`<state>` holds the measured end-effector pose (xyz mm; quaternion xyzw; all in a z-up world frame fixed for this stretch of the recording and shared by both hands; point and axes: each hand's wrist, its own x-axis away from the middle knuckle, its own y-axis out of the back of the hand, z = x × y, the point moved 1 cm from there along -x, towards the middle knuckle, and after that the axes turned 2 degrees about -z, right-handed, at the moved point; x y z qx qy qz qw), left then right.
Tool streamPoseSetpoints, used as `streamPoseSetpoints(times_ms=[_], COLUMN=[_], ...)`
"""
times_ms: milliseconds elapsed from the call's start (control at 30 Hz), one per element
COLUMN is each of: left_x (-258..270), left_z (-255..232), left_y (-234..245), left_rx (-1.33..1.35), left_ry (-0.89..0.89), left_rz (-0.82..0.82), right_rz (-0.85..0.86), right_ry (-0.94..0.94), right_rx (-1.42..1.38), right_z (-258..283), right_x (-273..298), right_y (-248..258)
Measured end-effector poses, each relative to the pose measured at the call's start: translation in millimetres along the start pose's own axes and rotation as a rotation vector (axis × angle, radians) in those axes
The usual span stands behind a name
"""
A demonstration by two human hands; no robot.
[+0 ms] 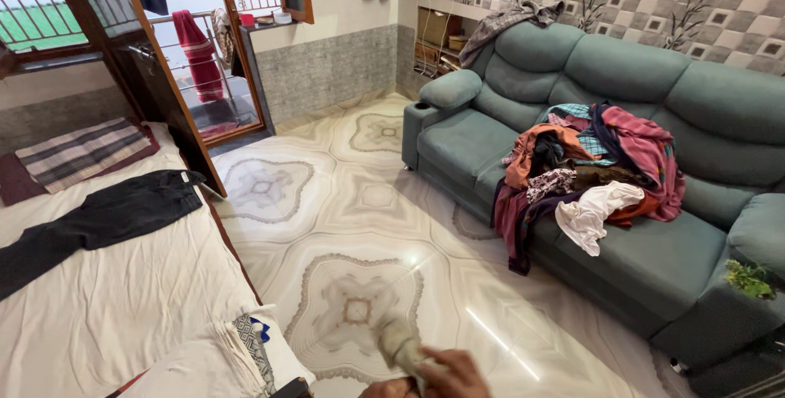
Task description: The person wipes down a yellow extension cord with a cloth and then winds the cord into a yellow extension reel.
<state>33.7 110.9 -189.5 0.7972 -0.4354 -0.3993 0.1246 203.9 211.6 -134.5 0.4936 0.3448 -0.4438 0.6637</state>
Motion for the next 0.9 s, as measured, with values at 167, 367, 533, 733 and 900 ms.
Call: streamPoseSetpoints(times_ms=[167,367,533,733,900], left_x=[-5,-14,-12,-15,-18], left_z=[6,7,14,16,14], left_y=[0,12,16,17,9], left_rx=[0.053,0.052,0.07,0.067,0.096], left_ry=[0.051,-0.003,-0.008,0.167,0.022], left_rz=[0.193,0.26,0.317,0.362,0.339], right_rz=[0.209,0.115,0.037,0.137,0.092], right_ry=[-0.016,0.044,0.147,0.014,0.068], right_rx=[0.118,0.336,0.344,0.257,0.187], right_z=[-2,6,-4,9,19], right_x=[13,5,-24,-48,-43], right_y=[-24,-20,20,28,-4])
